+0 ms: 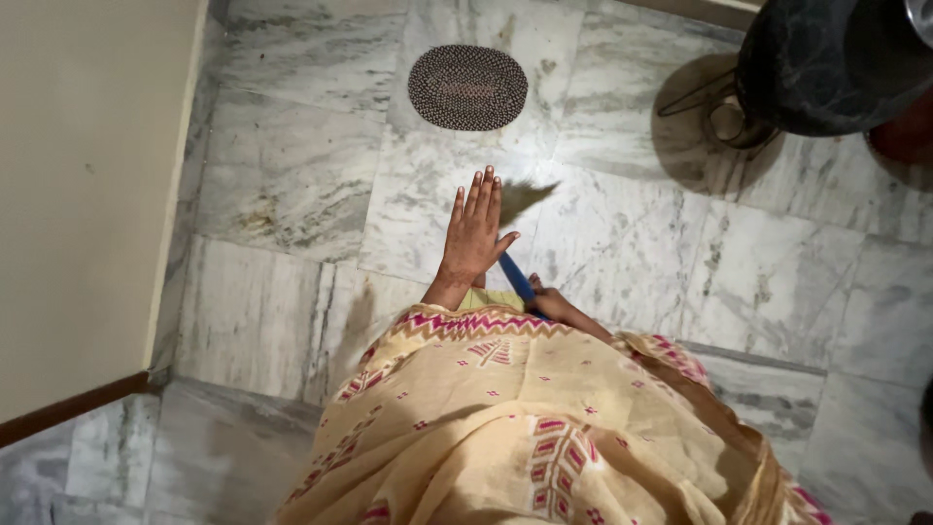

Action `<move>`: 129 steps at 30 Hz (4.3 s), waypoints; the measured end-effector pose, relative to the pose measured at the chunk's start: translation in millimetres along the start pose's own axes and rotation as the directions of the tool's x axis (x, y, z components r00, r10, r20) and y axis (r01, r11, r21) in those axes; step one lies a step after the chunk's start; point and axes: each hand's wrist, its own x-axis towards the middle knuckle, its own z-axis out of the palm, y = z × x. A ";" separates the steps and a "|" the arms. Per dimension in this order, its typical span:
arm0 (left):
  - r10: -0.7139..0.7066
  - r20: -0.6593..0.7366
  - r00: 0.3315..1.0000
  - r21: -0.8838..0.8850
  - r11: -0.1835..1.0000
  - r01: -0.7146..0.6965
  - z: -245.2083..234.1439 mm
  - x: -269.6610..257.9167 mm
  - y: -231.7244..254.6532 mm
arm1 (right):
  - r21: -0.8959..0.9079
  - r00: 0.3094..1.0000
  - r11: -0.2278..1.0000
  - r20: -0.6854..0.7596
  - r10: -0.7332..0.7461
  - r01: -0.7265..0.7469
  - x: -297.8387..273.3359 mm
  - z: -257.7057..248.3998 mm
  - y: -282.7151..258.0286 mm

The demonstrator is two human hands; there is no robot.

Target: The person sweeps a marble floor using a broom, moving around furniture and objects like a laundry basket and gas cylinders.

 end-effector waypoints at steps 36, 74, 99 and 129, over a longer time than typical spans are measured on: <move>0.122 -0.003 0.992 -0.035 0.992 -0.122 -6.5 50.9 0.6 | 0.660 0.883 0.752 -0.352 0.311 -0.002 19.3 1.0 -5.2; -0.177 -0.071 0.982 -0.007 0.984 0.177 17.9 177.4 33.3 | 0.495 0.968 0.867 -0.180 0.176 -0.065 161.2 -193.4 -123.2; -0.261 -0.051 0.964 0.058 0.963 0.264 11.2 229.3 23.5 | 0.674 0.969 0.732 -0.104 0.222 -0.095 166.6 -299.3 -129.9; -0.202 -0.069 0.977 0.024 0.979 0.204 -34.4 304.3 -137.0 | 0.877 0.986 0.452 -0.158 -0.052 0.164 229.2 -252.6 -258.0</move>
